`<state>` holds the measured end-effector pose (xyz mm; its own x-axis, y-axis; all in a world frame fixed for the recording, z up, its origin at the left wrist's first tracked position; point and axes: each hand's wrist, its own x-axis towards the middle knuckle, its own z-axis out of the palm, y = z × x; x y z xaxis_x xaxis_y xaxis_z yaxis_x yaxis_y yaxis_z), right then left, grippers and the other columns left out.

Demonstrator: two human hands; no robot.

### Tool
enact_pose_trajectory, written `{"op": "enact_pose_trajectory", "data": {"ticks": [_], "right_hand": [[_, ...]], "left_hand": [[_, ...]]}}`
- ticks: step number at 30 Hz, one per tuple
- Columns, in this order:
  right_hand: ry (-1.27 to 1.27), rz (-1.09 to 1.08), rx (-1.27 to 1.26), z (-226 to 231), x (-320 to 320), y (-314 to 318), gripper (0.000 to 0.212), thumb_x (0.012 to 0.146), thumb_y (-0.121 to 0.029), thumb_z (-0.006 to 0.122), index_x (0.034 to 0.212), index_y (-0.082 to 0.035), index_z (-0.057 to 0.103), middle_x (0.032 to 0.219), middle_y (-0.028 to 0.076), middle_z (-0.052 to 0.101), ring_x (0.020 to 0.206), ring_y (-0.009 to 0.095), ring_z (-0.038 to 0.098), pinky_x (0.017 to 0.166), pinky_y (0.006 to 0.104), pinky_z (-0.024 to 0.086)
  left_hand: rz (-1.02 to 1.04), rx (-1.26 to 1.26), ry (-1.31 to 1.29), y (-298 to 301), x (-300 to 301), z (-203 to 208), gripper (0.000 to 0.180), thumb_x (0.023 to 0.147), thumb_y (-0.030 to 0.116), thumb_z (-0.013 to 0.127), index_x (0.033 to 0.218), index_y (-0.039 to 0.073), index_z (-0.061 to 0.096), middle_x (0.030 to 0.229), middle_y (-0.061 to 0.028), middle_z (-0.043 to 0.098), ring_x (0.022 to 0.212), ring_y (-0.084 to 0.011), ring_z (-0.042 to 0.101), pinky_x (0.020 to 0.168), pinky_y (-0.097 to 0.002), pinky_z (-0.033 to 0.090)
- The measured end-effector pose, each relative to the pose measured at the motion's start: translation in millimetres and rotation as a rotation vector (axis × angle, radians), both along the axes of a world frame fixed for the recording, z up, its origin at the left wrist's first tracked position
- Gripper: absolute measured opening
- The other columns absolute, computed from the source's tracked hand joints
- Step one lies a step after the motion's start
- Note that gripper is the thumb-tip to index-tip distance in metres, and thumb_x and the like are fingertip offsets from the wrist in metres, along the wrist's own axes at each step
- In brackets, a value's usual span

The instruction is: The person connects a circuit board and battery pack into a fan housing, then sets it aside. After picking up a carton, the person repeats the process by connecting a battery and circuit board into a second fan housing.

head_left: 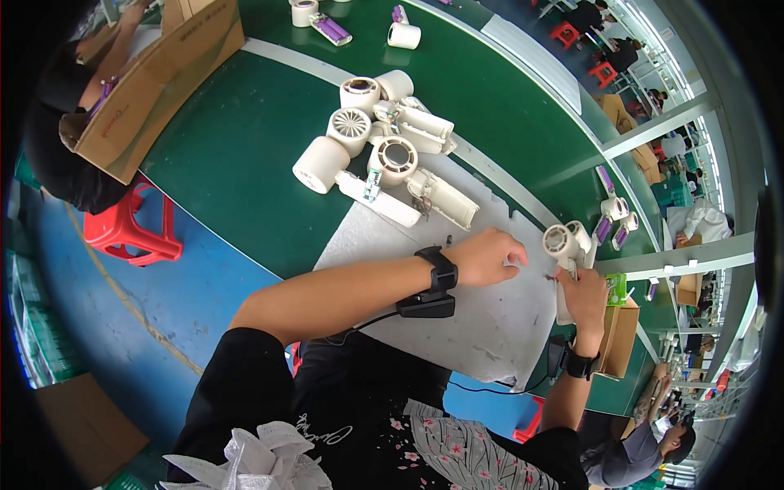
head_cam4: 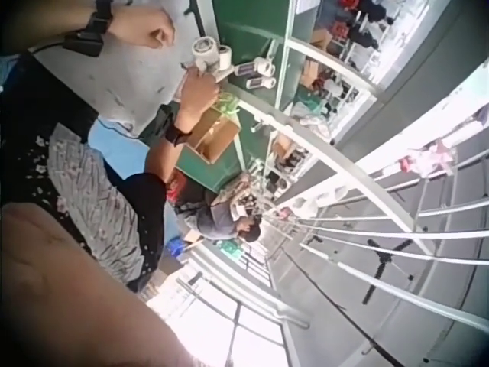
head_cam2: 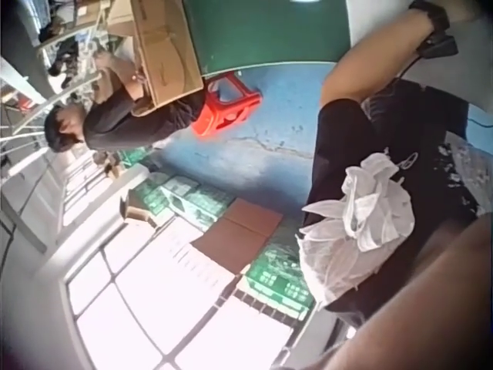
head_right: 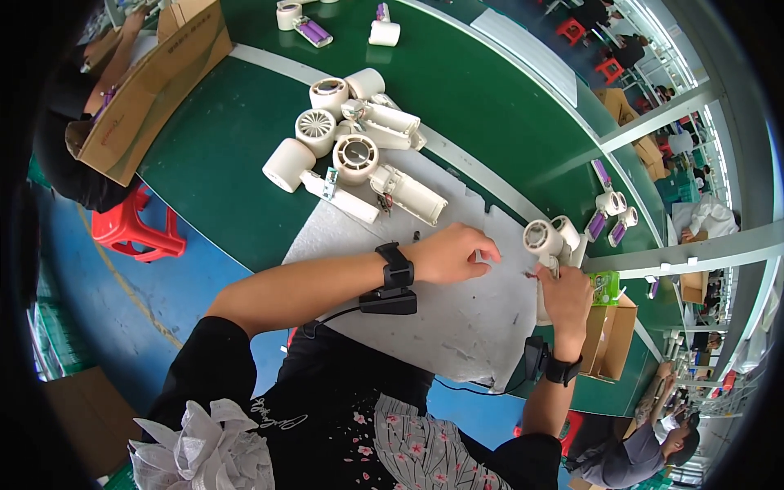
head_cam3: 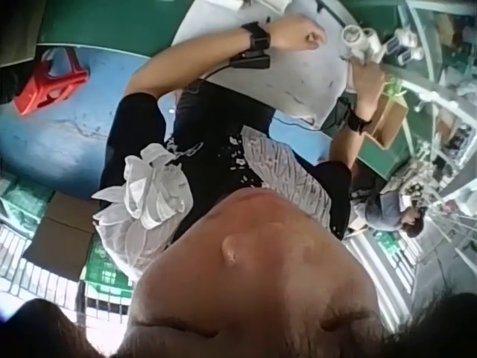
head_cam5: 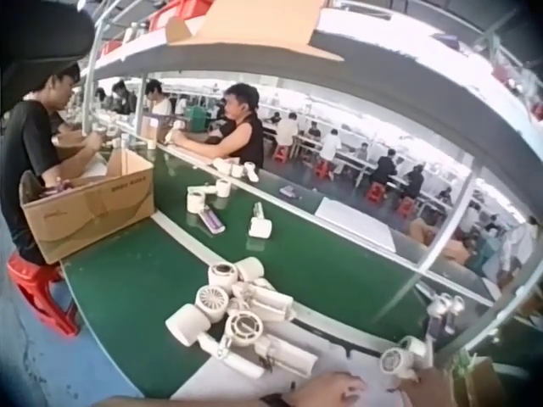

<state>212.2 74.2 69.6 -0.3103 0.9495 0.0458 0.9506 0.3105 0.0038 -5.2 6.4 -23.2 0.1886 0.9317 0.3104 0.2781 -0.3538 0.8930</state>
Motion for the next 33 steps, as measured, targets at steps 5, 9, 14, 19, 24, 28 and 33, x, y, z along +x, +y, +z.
{"op": "enact_pose_trajectory", "data": {"ticks": [5, 9, 14, 19, 24, 28, 33], "right_hand": [[0.053, 0.043, 0.101, -1, 7, -22, 0.044, 0.083, -0.036, 0.070, 0.073, 0.006, 0.065, 0.077, 0.022, 0.063, 0.072, 0.038, 0.062, 0.067, 0.0458, 0.047], [0.247, 0.282, 0.448, -4, 8, -32, 0.039, 0.087, -0.029, 0.067, 0.071, 0.007, 0.062, 0.082, 0.019, 0.062, 0.071, 0.033, 0.060, 0.065, 0.0425, 0.045], [0.585, 0.165, 0.137, 10, -11, -59, 0.033, 0.094, -0.023, 0.061, 0.076, 0.004, 0.063, 0.075, 0.009, 0.058, 0.065, 0.017, 0.050, 0.060, 0.0324, 0.040], [0.923, 0.173, -0.263, -39, -28, -55, 0.031, 0.097, -0.026, 0.057, 0.085, 0.003, 0.060, 0.061, 0.006, 0.049, 0.063, 0.008, 0.038, 0.053, 0.0283, 0.036], [0.674, -0.018, -0.595, -24, -38, -59, 0.027, 0.095, -0.023, 0.060, 0.091, 0.004, 0.061, 0.066, 0.008, 0.057, 0.065, 0.006, 0.048, 0.056, 0.0263, 0.042], [0.846, 0.050, -0.127, -4, 9, -66, 0.018, 0.093, -0.015, 0.061, 0.097, 0.002, 0.064, 0.075, 0.003, 0.063, 0.068, 0.007, 0.058, 0.057, 0.0226, 0.046], [0.843, -0.291, 0.594, 1, 113, -18, 0.033, 0.089, -0.013, 0.066, 0.116, 0.005, 0.058, 0.094, 0.008, 0.067, 0.075, 0.013, 0.062, 0.067, 0.0249, 0.050]], "left_hand": [[0.008, 0.016, -0.008, -1, -1, 2, 0.023, 0.079, 0.012, 0.066, 0.101, 0.005, 0.067, 0.097, -0.0126, 0.067, 0.071, -0.0239, 0.065, 0.069, -0.0366, 0.053], [-0.014, 0.000, 0.008, -7, -5, 12, 0.034, 0.082, 0.018, 0.068, 0.113, 0.005, 0.063, 0.098, -0.0146, 0.066, 0.074, -0.0236, 0.066, 0.069, -0.0359, 0.053], [0.008, -0.141, -0.119, -18, -10, 27, 0.060, 0.086, 0.031, 0.069, 0.135, 0.006, 0.044, 0.100, -0.0165, 0.066, 0.079, -0.0224, 0.068, 0.070, -0.0345, 0.053], [-0.067, -0.387, -0.366, -6, -3, 30, 0.076, 0.086, 0.033, 0.070, 0.143, 0.003, 0.030, 0.100, -0.0154, 0.067, 0.080, -0.0202, 0.068, 0.070, -0.0311, 0.054], [-0.005, -0.212, -0.134, -5, -11, 15, 0.073, 0.085, 0.025, 0.072, 0.142, 0.002, 0.033, 0.087, -0.0101, 0.068, 0.077, -0.0153, 0.067, 0.068, -0.0279, 0.053], [0.006, -0.237, -0.060, -6, -15, 20, 0.066, 0.082, 0.026, 0.072, 0.135, 0.002, 0.041, 0.084, -0.0123, 0.070, 0.075, -0.0233, 0.069, 0.070, -0.0331, 0.055], [-0.005, -0.286, -0.019, -8, -4, 33, 0.068, 0.081, 0.026, 0.073, 0.136, 0.002, 0.041, 0.082, -0.0118, 0.070, 0.074, -0.0225, 0.069, 0.072, -0.0329, 0.055]]}}
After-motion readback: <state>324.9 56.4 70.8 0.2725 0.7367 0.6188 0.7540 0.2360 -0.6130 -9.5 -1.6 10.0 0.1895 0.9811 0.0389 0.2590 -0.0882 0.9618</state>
